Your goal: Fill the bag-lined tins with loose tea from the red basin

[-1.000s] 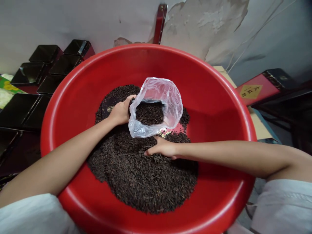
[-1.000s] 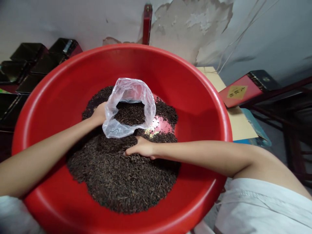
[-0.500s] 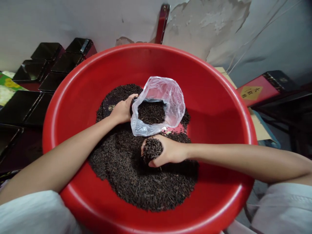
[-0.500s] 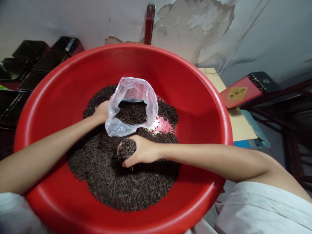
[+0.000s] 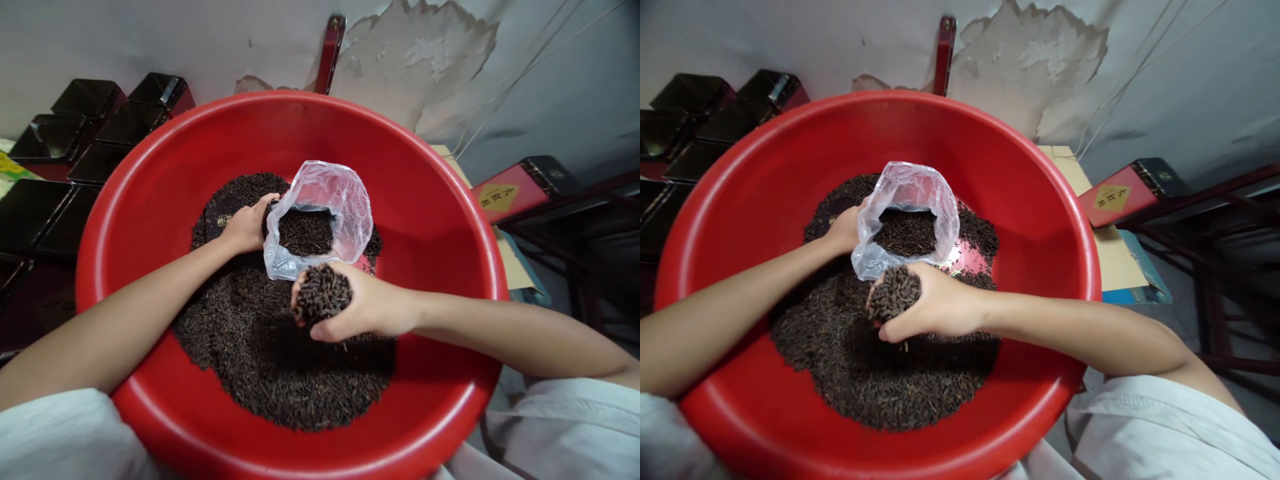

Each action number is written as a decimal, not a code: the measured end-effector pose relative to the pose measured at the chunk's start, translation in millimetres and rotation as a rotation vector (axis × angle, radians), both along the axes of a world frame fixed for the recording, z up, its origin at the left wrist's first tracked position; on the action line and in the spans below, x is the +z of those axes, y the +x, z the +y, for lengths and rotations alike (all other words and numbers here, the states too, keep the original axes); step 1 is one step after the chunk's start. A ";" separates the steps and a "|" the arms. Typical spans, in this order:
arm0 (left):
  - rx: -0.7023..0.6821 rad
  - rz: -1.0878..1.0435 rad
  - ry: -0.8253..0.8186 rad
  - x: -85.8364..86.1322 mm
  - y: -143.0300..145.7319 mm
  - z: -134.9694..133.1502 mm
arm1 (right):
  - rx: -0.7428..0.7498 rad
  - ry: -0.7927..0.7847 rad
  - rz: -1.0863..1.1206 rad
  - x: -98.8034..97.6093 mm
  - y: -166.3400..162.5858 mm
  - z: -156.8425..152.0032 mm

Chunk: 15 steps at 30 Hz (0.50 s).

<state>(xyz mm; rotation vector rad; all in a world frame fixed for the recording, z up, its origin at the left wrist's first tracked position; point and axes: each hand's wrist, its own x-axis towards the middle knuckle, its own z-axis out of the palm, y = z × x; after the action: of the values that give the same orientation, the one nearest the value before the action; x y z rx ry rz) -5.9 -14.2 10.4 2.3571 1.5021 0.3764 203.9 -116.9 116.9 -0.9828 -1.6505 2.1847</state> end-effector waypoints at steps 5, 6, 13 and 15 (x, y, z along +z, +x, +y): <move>0.039 -0.045 -0.020 -2.2 -0.1 0.4 | -0.244 0.503 0.015 16.7 5.9 26.4; 0.040 -0.062 -0.018 -2.8 -0.6 0.7 | -0.308 0.657 -0.026 15.4 7.5 34.2; 0.071 -0.076 -0.050 2.3 2.5 -3.3 | -0.279 1.200 -0.344 -11.2 12.9 73.9; 0.099 -0.095 -0.061 4.6 5.3 -4.4 | -0.257 1.243 -0.346 -12.2 15.2 73.8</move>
<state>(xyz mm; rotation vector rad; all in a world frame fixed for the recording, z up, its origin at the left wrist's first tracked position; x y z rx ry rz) -0.7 -18.6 15.0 2.1926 1.5664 0.4540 219.1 -43.1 104.6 -1.0318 -2.2888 0.5270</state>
